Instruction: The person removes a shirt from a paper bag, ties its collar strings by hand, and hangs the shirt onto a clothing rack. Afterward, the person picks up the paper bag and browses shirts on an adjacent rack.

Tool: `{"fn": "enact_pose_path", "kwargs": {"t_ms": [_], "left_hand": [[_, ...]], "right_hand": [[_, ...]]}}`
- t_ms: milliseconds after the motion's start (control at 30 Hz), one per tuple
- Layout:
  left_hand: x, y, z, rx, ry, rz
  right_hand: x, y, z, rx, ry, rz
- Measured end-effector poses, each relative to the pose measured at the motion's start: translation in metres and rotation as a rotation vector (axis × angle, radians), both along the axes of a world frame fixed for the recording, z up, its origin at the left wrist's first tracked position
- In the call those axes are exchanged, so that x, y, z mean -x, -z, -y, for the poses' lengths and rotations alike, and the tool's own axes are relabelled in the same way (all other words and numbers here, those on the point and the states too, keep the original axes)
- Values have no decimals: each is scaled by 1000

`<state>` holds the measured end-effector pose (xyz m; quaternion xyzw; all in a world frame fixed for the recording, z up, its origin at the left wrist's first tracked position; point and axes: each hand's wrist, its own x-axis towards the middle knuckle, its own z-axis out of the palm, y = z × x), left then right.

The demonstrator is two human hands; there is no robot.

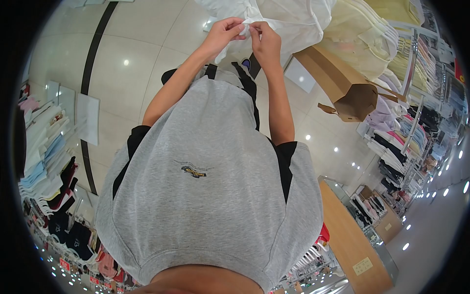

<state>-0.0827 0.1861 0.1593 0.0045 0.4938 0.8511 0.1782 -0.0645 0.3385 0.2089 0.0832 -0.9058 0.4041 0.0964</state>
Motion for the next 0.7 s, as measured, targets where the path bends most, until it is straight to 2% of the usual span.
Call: {"fn": "enact_pose_path", "kwargs": {"t_ms": [267,567,700], "left_hand": [[-1,-2,0,7,3,-15],[0,1,-1,74,-8,-43],[0,2,-1,171,18,-82]], "right_hand": [[1,-3,3,34,26,12],[4,-9,-1,-26,-55,42],[4,-6,-1,-43,-34,29]]}}
